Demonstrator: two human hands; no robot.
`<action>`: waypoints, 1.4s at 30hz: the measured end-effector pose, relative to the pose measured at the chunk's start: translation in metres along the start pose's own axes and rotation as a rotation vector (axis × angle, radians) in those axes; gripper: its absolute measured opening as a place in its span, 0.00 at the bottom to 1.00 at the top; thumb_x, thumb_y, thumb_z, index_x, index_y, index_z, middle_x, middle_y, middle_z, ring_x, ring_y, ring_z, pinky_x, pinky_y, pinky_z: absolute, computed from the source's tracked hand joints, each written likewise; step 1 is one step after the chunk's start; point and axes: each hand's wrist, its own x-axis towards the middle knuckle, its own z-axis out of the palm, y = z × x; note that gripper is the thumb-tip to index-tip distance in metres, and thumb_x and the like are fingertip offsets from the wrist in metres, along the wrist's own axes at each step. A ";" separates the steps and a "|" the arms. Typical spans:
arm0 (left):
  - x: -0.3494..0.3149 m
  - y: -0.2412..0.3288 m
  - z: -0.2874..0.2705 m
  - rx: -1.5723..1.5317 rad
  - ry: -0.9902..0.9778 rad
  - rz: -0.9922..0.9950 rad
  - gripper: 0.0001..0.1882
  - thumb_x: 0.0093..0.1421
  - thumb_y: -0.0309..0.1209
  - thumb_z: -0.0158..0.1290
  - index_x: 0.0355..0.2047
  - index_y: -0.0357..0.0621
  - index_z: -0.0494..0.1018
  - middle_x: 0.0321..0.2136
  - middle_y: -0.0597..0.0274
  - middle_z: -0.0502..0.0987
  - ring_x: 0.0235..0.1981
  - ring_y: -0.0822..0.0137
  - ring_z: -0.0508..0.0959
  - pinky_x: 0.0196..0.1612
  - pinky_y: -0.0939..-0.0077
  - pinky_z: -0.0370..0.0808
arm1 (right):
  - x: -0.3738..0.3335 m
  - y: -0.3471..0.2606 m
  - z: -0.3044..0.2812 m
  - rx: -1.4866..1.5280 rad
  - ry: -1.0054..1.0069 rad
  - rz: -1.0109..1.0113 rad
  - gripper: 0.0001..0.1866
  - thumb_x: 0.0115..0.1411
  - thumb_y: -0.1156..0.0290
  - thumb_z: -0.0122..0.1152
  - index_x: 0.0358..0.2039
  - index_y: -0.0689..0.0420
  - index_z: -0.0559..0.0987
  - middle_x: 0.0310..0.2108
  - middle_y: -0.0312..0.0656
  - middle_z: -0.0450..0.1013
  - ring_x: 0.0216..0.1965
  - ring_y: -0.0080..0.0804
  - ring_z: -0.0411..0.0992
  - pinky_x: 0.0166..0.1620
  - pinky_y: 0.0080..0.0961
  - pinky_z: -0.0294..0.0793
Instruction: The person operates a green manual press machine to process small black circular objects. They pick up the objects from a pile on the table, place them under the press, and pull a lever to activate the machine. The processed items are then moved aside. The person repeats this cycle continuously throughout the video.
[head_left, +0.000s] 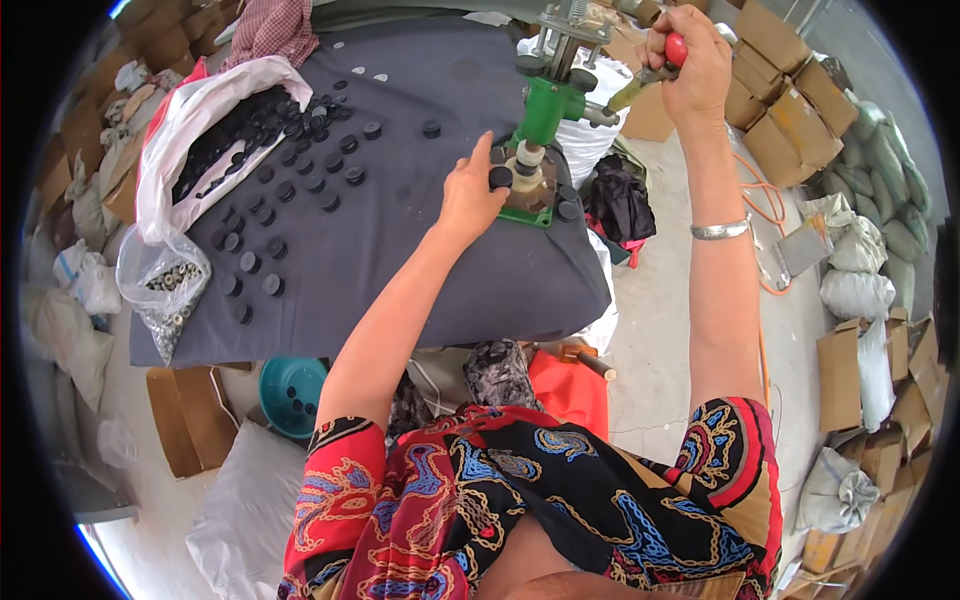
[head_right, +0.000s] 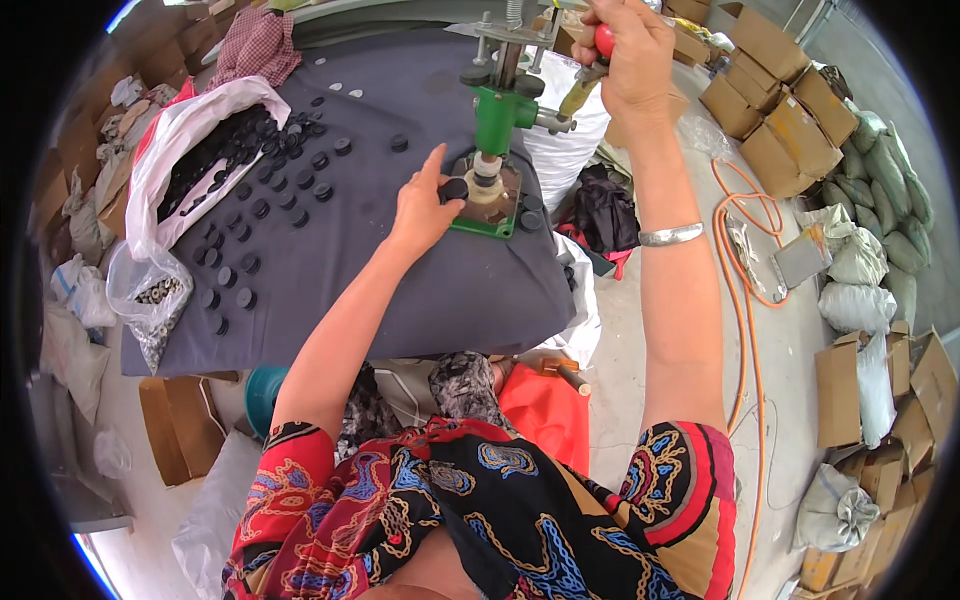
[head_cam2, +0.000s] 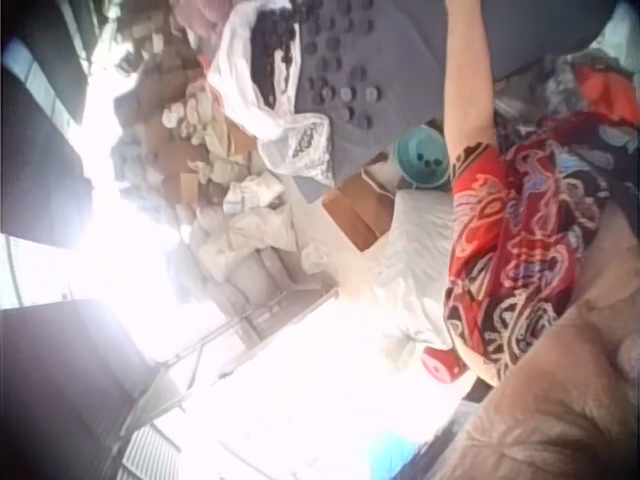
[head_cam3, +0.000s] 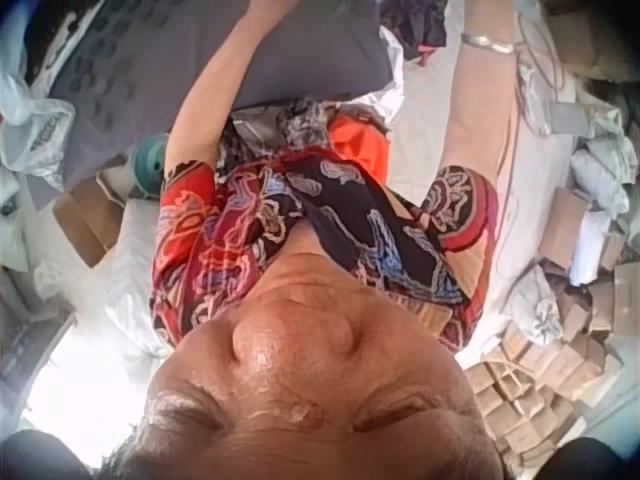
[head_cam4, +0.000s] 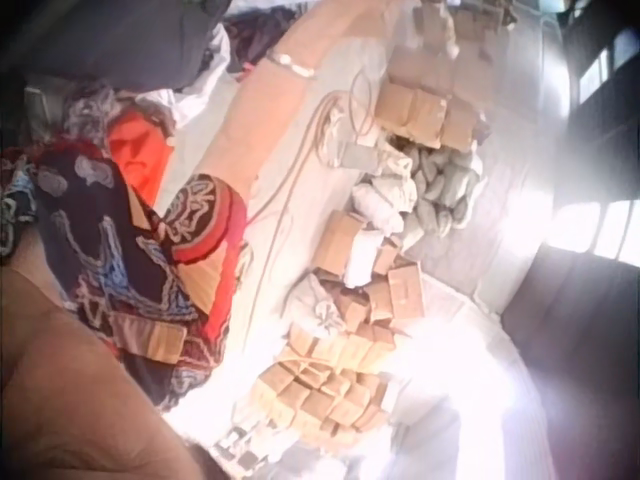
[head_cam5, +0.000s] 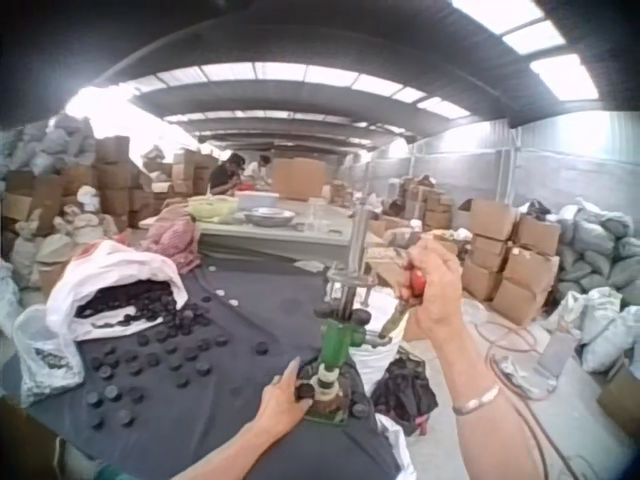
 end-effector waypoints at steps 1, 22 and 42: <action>0.006 -0.001 0.007 -0.008 -0.021 -0.004 0.43 0.47 0.23 0.62 0.64 0.41 0.57 0.38 0.50 0.78 0.43 0.51 0.76 0.48 0.61 0.72 | 0.000 0.000 0.000 0.016 0.000 -0.001 0.08 0.59 0.67 0.55 0.24 0.54 0.72 0.21 0.35 0.67 0.13 0.22 0.65 0.15 0.19 0.64; 0.025 -0.009 0.038 -0.114 0.009 -0.048 0.45 0.47 0.25 0.63 0.64 0.33 0.52 0.49 0.47 0.76 0.52 0.51 0.76 0.52 0.63 0.72 | -0.135 0.034 -0.017 -0.243 -0.311 -0.371 0.05 0.52 0.75 0.53 0.21 0.60 0.69 0.17 0.39 0.66 0.18 0.29 0.64 0.24 0.25 0.65; -0.178 -0.103 -0.210 0.786 0.361 -0.275 0.17 0.50 0.28 0.59 0.41 0.39 0.75 0.40 0.53 0.77 0.41 0.50 0.74 0.43 0.57 0.73 | -0.106 0.015 -0.023 -0.195 -0.323 -0.082 0.06 0.61 0.76 0.51 0.26 0.60 0.70 0.22 0.38 0.68 0.24 0.20 0.65 0.28 0.16 0.62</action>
